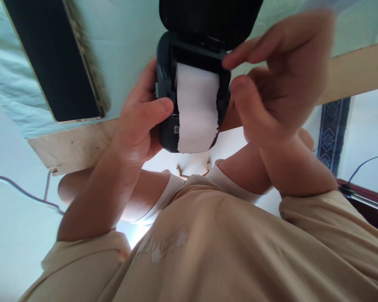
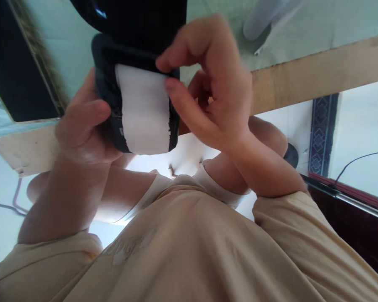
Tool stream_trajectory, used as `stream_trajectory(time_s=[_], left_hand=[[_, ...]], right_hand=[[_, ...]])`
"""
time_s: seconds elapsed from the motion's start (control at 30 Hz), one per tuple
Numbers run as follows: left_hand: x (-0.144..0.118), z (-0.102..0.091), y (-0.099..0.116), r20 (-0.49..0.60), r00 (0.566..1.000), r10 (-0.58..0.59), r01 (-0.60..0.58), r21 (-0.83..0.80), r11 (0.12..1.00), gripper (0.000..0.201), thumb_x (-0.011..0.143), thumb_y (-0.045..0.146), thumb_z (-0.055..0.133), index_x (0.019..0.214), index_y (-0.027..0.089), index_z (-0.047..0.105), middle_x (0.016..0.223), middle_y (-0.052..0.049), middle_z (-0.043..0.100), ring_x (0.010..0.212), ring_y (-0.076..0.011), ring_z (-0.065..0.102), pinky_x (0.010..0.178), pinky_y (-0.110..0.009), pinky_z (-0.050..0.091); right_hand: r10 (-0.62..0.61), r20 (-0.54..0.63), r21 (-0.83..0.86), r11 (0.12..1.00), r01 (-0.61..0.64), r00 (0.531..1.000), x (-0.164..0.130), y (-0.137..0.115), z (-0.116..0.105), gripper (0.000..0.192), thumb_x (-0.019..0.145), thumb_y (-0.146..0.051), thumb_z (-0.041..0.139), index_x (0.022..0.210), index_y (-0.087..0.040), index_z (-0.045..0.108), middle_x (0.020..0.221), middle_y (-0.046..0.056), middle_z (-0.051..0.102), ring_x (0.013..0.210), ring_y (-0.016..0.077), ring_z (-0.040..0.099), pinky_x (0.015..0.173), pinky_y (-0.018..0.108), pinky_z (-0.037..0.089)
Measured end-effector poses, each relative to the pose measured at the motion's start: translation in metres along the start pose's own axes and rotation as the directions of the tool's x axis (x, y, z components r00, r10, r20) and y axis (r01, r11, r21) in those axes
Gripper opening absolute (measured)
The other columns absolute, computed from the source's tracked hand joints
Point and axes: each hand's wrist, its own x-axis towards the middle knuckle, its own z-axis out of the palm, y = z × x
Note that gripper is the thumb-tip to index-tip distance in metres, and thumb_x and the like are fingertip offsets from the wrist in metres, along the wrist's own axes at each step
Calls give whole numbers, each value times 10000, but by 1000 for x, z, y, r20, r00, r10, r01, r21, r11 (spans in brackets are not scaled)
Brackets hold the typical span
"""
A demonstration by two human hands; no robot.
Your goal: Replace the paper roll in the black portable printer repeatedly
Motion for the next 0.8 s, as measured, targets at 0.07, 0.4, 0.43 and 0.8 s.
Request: stream_trajectory(time_s=[0.07,0.4,0.43,0.8], left_hand=[[-1,-5,-3,87,996,26,-30,40,999,425,914,324,758,1296,178,645,1145,-64,794,1284,-284,740,1020,-405,673],[0,-16,-7,132,991,13,-35,161,986,503,899,455,796,1351,257,697,1456,-60,705,1354,-285,694,1093,-412,643],[0,-16,-7,141,990,21,-45,168,985,509,890,451,800,1348,252,704,1449,-74,710,1329,-291,706,1065,-413,656],[-7,-5,-1,40,996,-79,73,129,989,532,880,415,820,1358,221,689,1236,-76,746,1308,-302,711,1060,-434,646]], right_hand=[[-10,9,-41,999,11,1000,-1,-1,-1,669,980,-795,418,1403,-300,574,1203,78,640,1266,235,693,837,296,651],[-172,2,-531,835,146,985,-1,-18,-1,241,947,-355,633,1136,-292,768,1099,-18,784,910,160,685,725,315,457],[-152,28,-552,822,143,988,-1,-19,-2,243,926,-345,647,1135,-294,759,1041,-24,782,854,151,660,680,313,404],[-20,-9,-417,909,15,1000,5,-31,-6,306,732,-270,736,1035,-266,695,837,-59,681,580,47,422,610,273,317]])
